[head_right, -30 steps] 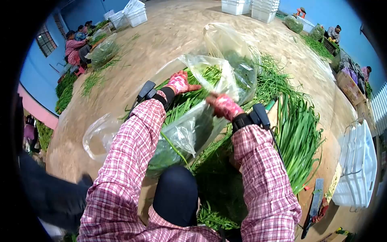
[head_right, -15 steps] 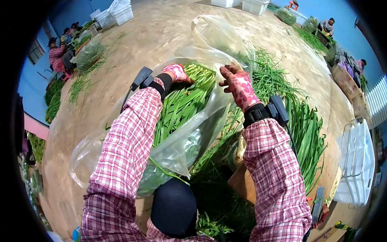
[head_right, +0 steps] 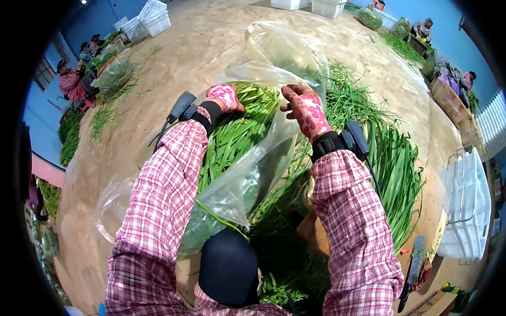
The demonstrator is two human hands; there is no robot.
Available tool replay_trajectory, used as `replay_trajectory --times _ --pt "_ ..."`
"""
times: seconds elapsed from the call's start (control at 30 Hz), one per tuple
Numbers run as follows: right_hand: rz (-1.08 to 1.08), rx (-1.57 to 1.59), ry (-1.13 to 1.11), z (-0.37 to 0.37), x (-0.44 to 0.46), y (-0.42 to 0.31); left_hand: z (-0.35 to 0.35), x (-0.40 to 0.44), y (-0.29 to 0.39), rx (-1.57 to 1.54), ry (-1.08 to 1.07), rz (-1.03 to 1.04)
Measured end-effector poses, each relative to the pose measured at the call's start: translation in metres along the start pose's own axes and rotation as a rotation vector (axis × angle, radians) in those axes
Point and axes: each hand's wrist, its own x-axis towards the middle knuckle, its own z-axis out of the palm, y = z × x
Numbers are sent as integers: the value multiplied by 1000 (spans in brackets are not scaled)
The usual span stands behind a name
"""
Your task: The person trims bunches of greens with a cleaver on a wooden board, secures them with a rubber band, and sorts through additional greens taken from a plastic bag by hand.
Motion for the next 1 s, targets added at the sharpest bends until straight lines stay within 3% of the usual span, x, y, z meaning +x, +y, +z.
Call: replay_trajectory --times 0.13,0.27,0.33,0.47,0.57,0.7,0.73,0.77,0.83,0.87,0.9,0.97,1.0 --pt "12 4 -57 -11 -3 11 31 44 -29 -209 -78 74" --pt "23 -6 -238 -6 -2 14 28 32 -17 -256 63 -104" --pt "0 29 -311 -3 2 14 14 19 -18 -303 82 -67" --pt "-47 269 -153 -10 37 28 7 -11 -51 -546 210 113" --pt "-100 248 -122 -15 44 24 -7 -52 -57 -638 285 193" --pt "149 70 -322 12 30 16 -1 -58 -62 -801 314 142" --pt "136 183 -417 21 28 24 -5 -63 -63 -962 190 196" --pt "143 334 -312 33 13 23 -8 -66 -60 -886 149 214" --pt "-23 313 -436 55 25 36 -11 -71 -50 -733 68 247" --pt "-14 243 -274 62 22 41 -15 -73 -45 -532 91 354" --pt "-85 41 -299 60 22 41 -13 -66 -42 -225 208 338" --pt "-226 -366 -346 54 22 42 -7 -57 -36 -17 651 445" --pt "-38 370 -283 69 34 61 -10 -48 -33 -278 473 523"
